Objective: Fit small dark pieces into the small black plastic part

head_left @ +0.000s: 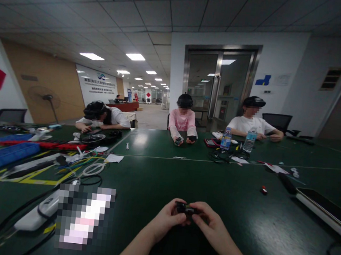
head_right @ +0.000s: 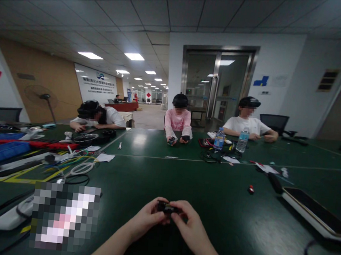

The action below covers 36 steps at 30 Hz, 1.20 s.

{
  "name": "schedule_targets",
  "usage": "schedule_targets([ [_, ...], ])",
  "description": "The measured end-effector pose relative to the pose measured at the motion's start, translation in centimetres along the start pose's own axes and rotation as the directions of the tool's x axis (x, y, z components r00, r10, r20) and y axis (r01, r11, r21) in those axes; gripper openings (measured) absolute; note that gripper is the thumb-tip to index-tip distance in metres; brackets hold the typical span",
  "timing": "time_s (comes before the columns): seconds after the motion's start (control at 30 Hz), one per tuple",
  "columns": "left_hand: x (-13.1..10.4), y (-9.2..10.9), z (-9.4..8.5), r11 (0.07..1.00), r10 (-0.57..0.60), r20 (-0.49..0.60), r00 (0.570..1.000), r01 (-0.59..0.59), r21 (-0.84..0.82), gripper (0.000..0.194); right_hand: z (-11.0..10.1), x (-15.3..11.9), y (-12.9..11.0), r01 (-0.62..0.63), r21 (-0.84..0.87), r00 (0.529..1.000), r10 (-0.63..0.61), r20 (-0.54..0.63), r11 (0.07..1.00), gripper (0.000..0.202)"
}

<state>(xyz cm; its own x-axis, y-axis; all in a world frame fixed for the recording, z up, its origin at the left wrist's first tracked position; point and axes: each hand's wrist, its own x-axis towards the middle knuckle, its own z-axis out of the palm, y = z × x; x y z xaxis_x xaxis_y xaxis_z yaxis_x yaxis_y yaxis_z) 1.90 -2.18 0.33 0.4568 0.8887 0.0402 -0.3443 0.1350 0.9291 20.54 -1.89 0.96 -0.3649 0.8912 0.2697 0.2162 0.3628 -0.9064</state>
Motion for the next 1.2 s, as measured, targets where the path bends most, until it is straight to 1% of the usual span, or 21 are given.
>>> schedule_targets([
  [0.2, 0.1, -0.7, 0.0, 0.999, 0.047, -0.032, 0.998, -0.048, -0.025, 0.04, 0.1, -0.1, -0.9, -0.005, 0.001, 1.0, 0.005, 0.02, 1.0, 0.021],
  [0.37, 0.4, -1.1, -0.3, 0.997, 0.039, -0.065, 0.997, -0.043, -0.071, 0.049, 0.3, -0.1, -0.6, 0.022, -0.027, 0.999, -0.022, -0.023, 0.999, 0.02],
  [0.47, 0.4, -1.2, -0.1, 0.986, 0.038, -0.041, 0.998, -0.044, -0.159, 0.05, 0.4, -0.1, -0.6, 0.027, -0.024, 0.999, -0.027, -0.03, 0.999, 0.021],
  [0.6, 0.5, -1.5, 0.5, 0.952, 0.018, -0.005, 1.0, -0.019, -0.305, 0.05, 0.4, -0.1, -0.9, 0.026, -0.001, 0.999, -0.026, -0.037, 1.0, 0.021],
  [0.67, 0.6, -1.7, 0.9, 0.939, -0.007, -0.036, 0.999, -0.006, -0.343, 0.049, 0.4, -0.1, -1.0, 0.045, 0.009, 0.999, -0.045, -0.03, 0.999, 0.02],
  [0.8, 0.7, -1.7, 1.8, 0.942, -0.05, -0.103, 0.993, 0.013, -0.336, 0.043, 0.1, 0.0, -0.5, 0.054, 0.004, 0.997, -0.054, -0.049, 0.999, 0.02],
  [0.93, 0.4, -0.9, 2.8, 0.941, -0.052, -0.143, 0.988, 0.0, -0.338, 0.046, -0.3, 0.1, 0.0, 0.035, -0.006, 0.998, -0.035, -0.05, 0.999, 0.021],
  [1.03, 0.5, 0.3, 3.7, 0.88, -0.102, -0.145, 0.984, 0.021, -0.474, 0.042, -0.5, 0.5, 0.0, 0.024, -0.028, 0.998, -0.025, -0.053, 0.999, 0.022],
  [1.07, 0.6, 0.7, 4.0, 0.844, -0.123, -0.155, 0.98, 0.021, -0.537, 0.046, -0.5, 0.6, -0.1, 0.024, -0.035, 0.998, -0.026, -0.06, 0.999, 0.022],
  [1.13, 1.0, 1.4, 4.6, 0.762, -0.151, -0.205, 0.967, -0.018, -0.648, 0.058, -0.5, 1.0, -0.5, 0.025, -0.038, 0.997, -0.028, -0.072, 0.999, 0.022],
  [1.2, 1.5, 1.7, 5.1, 0.691, -0.156, -0.271, 0.95, -0.091, -0.717, 0.055, -0.4, 1.4, -0.9, 0.012, -0.024, 0.997, -0.014, -0.082, 1.0, 0.024],
])
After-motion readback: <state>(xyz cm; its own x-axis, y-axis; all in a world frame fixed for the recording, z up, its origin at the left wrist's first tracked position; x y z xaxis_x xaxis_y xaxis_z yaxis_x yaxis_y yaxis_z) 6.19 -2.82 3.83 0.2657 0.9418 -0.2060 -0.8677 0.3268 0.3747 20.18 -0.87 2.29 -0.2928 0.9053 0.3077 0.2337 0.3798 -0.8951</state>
